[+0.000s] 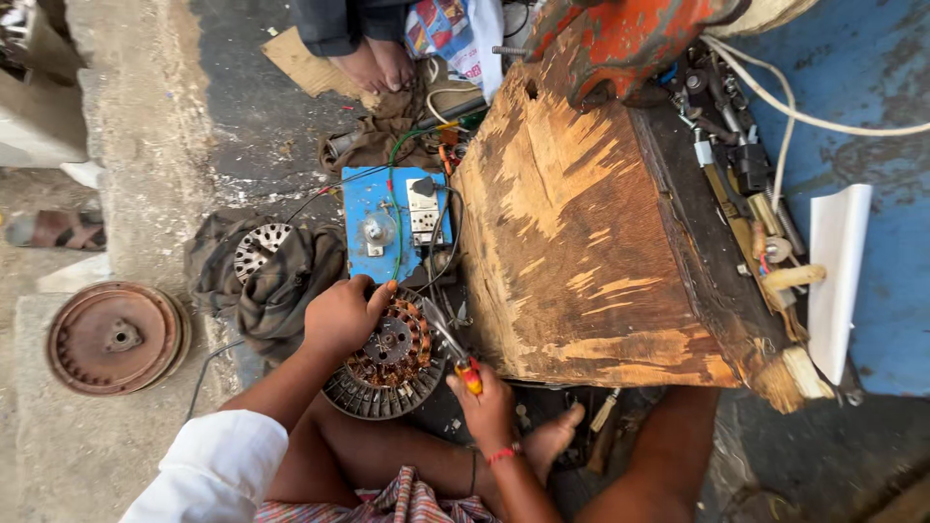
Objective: The person sits on the ground rewinding an electric motor stator, feeding and pressing wire into the slots of the winding. They hold the stator steady with one hand and use pliers and a small stick tool to push and pack the wire into place around the slots.
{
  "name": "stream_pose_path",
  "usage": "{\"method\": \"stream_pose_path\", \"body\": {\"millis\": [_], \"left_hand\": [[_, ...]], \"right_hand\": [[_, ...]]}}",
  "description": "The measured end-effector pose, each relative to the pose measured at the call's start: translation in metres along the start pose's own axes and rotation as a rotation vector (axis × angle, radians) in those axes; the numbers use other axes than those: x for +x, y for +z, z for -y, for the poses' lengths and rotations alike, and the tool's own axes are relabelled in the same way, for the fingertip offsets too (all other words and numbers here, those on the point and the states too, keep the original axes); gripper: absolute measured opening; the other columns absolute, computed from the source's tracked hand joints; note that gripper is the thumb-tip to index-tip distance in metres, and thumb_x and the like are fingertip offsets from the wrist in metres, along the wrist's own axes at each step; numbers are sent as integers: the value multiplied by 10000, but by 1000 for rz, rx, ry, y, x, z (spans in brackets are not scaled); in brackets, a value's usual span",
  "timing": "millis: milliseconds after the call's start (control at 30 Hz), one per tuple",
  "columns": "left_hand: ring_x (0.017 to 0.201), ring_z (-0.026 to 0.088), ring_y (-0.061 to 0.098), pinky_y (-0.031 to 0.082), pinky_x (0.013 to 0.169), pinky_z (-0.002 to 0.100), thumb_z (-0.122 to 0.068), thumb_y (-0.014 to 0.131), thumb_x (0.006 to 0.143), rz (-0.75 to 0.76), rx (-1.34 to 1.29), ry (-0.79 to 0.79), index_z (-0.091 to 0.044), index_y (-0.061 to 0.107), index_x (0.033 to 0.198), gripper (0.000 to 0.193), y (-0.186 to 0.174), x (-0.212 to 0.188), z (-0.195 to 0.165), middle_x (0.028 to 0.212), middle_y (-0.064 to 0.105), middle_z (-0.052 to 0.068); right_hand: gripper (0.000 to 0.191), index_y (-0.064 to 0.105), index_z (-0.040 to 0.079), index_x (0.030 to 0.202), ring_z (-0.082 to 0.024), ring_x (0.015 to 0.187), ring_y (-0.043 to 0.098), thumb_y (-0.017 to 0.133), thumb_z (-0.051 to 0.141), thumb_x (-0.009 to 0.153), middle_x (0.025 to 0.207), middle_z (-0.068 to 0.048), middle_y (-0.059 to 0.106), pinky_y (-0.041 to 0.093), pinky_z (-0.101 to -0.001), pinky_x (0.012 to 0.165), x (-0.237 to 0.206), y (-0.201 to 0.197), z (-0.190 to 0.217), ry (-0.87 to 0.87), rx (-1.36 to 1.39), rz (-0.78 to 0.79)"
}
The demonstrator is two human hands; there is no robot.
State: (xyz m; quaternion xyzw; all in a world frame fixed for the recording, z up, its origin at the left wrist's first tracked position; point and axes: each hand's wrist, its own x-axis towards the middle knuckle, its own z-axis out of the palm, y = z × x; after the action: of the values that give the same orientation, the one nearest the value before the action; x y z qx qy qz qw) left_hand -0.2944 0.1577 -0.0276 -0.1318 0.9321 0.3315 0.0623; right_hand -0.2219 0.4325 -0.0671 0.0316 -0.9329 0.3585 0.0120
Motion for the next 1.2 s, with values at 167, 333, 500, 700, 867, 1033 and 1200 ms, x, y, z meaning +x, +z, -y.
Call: {"method": "stream_pose_path", "body": {"millis": [167,333,500,700,867,1033,1200], "left_hand": [[1007,401,676,540,831,516,-613,532,958,-55,-28,-11,-94,719,1154,586,-7,-13,3,1096,707,199],[1232,400,557,432,991,571,-446,649,944,-376,-139,225,-70,680,1218,466,-29,-54,-11,1326,608,194],[1330,445,457,310,1046,653,-384,802,692,-239,85,502,-103,715,1076,484,-23,-122,-29,1418,529,224],[1336,380,477,273,1161,583,-291,786,736,-351,2,443,-113,691,1029,355,1,-139,-38,1379,556,155],[1313,364,488,256,1144,614,-277,795,696,-339,-14,356,-108,690,950,323,17,-136,-37,1356,574,130],[1295,375,501,272,1145,621,-262,759,734,-423,11,356,-61,663,971,326,31,-132,-39,1341,589,142],[1301,346,515,280,1172,611,-192,711,739,-397,-12,274,-108,700,929,208,36,-130,-40,1309,618,102]], "right_hand": [[390,710,40,1059,-311,775,735,746,383,877,904,-130,741,559,-407,662,-48,-43,33,-47,200,99],[390,742,46,938,-342,777,663,748,430,872,832,-123,664,516,-431,675,-66,-85,31,-111,-144,128],[416,718,55,895,-349,776,665,748,468,852,858,-101,656,504,-452,674,-81,-118,43,-71,-324,146],[377,739,89,909,-360,788,674,753,458,835,872,-96,666,522,-458,660,-97,-153,57,-118,-319,91],[369,743,102,924,-353,812,684,765,455,818,866,-98,668,534,-456,672,-101,-166,53,-77,-350,114],[371,743,109,983,-370,778,689,767,436,808,901,-97,689,538,-474,642,-98,-170,40,-108,-346,182],[356,726,86,965,-386,774,686,775,406,816,884,-117,704,534,-487,643,-86,-175,30,-197,-356,246]]}}
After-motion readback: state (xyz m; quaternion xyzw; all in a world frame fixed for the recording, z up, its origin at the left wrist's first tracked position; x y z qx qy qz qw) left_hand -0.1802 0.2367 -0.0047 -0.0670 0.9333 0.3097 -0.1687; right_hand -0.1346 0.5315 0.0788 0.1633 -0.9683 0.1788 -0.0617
